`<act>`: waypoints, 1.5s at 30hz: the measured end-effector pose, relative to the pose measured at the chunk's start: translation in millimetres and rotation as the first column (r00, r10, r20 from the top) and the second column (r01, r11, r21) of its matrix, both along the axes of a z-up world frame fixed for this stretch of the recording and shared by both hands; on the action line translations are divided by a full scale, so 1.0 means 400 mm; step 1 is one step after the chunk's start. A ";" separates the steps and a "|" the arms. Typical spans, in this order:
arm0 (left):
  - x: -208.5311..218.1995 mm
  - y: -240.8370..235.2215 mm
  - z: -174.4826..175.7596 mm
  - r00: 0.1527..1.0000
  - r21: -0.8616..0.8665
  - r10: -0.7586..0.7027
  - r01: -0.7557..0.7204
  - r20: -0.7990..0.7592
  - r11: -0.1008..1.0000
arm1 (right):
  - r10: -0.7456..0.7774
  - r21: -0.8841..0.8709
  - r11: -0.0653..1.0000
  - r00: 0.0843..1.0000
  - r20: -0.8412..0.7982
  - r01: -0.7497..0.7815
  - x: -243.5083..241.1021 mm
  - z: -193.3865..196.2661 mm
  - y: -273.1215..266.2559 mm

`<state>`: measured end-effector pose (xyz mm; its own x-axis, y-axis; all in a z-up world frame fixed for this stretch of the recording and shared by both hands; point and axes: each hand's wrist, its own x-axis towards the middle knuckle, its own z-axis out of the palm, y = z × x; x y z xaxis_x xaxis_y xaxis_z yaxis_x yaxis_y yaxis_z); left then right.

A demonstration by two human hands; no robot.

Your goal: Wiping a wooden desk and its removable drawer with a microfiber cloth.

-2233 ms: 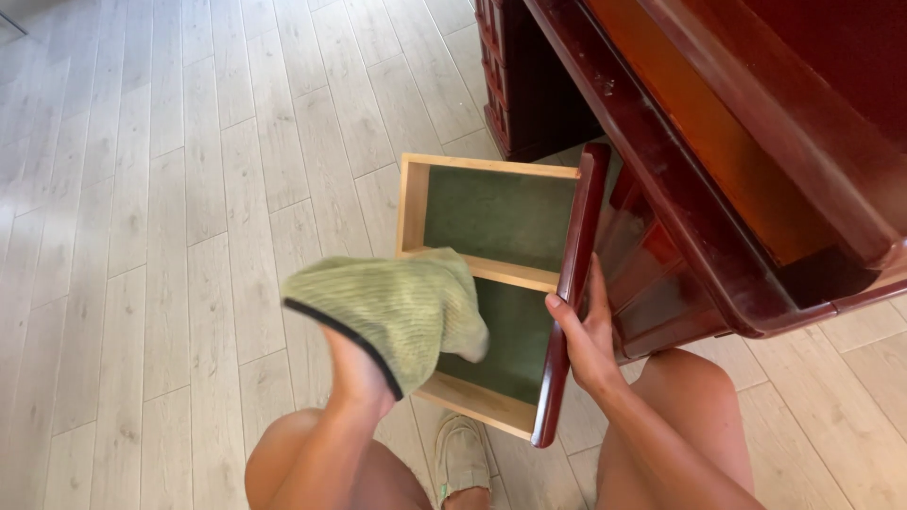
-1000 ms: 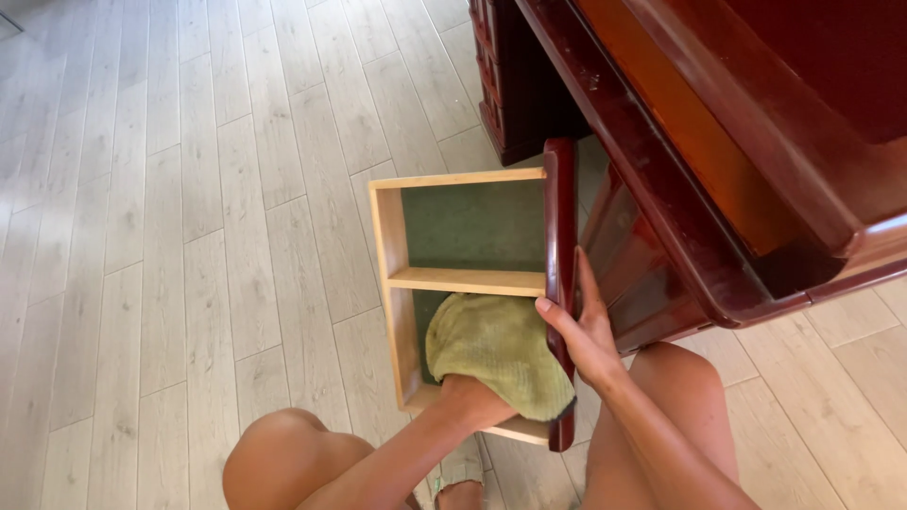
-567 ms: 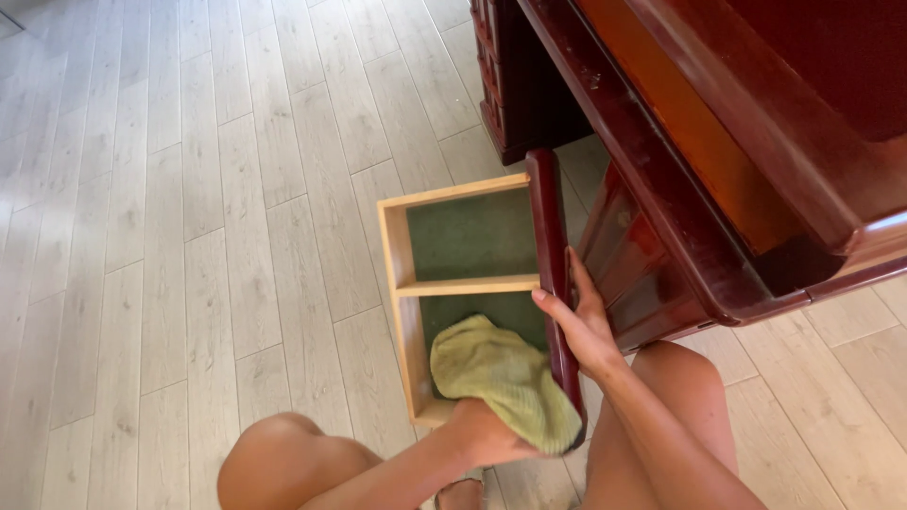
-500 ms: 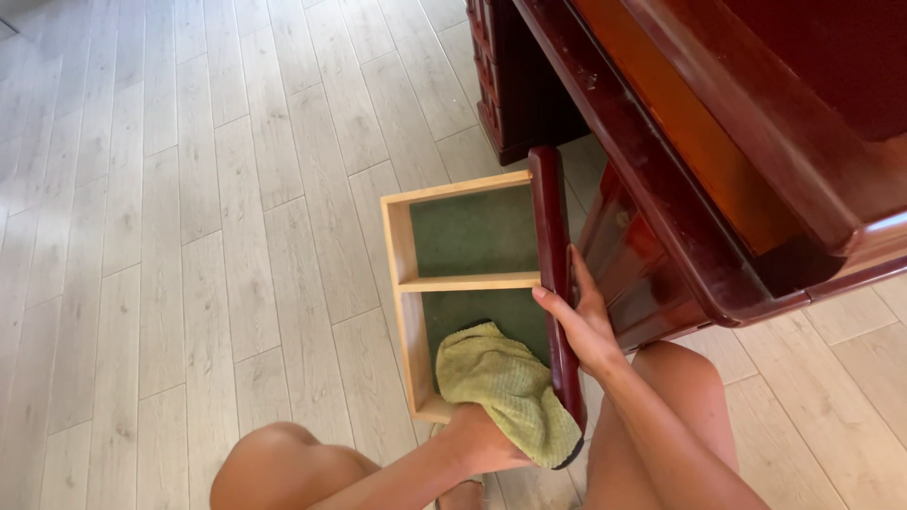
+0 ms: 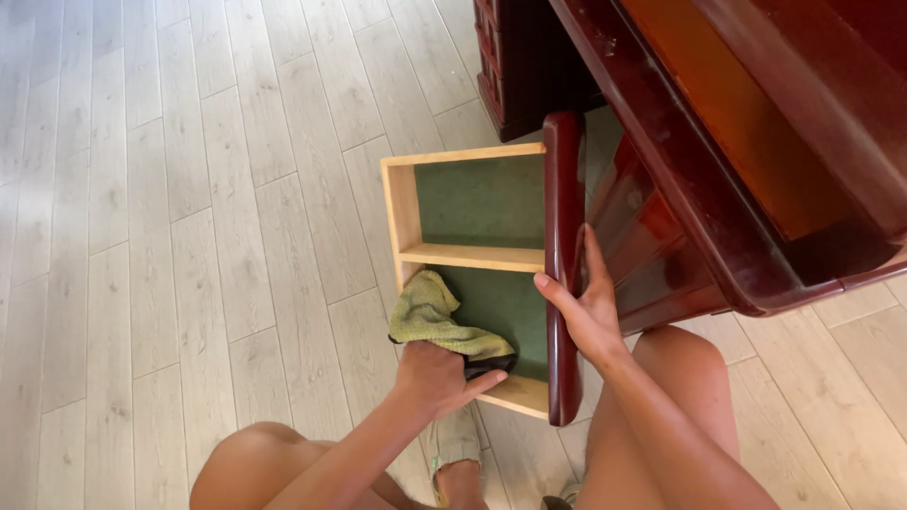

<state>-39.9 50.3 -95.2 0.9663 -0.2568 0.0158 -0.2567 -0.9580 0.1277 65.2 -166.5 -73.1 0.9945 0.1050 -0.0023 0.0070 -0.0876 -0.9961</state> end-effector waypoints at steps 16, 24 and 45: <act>-0.049 -0.107 -0.021 0.902 -0.517 -0.202 -0.027 -0.382 0.856 | 0.037 -0.055 0.998 0.999 0.009 -0.037 -0.002 -0.002 0.027; 0.047 -0.103 -0.015 0.989 -0.528 0.086 -0.136 -0.120 0.838 | 0.002 -0.033 0.999 0.999 0.039 0.000 -0.033 0.003 0.057; 0.087 -0.114 0.083 0.619 -0.666 0.655 -0.710 -0.433 0.231 | -0.063 0.058 0.996 0.995 -0.076 0.067 -0.079 0.014 0.078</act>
<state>-5.3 4.8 -62.1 0.7755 0.5847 -0.2381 0.4780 -0.2974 0.8265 33.7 -135.2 -67.4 0.9966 0.0421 -0.0714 -0.0704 -0.0252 -0.9972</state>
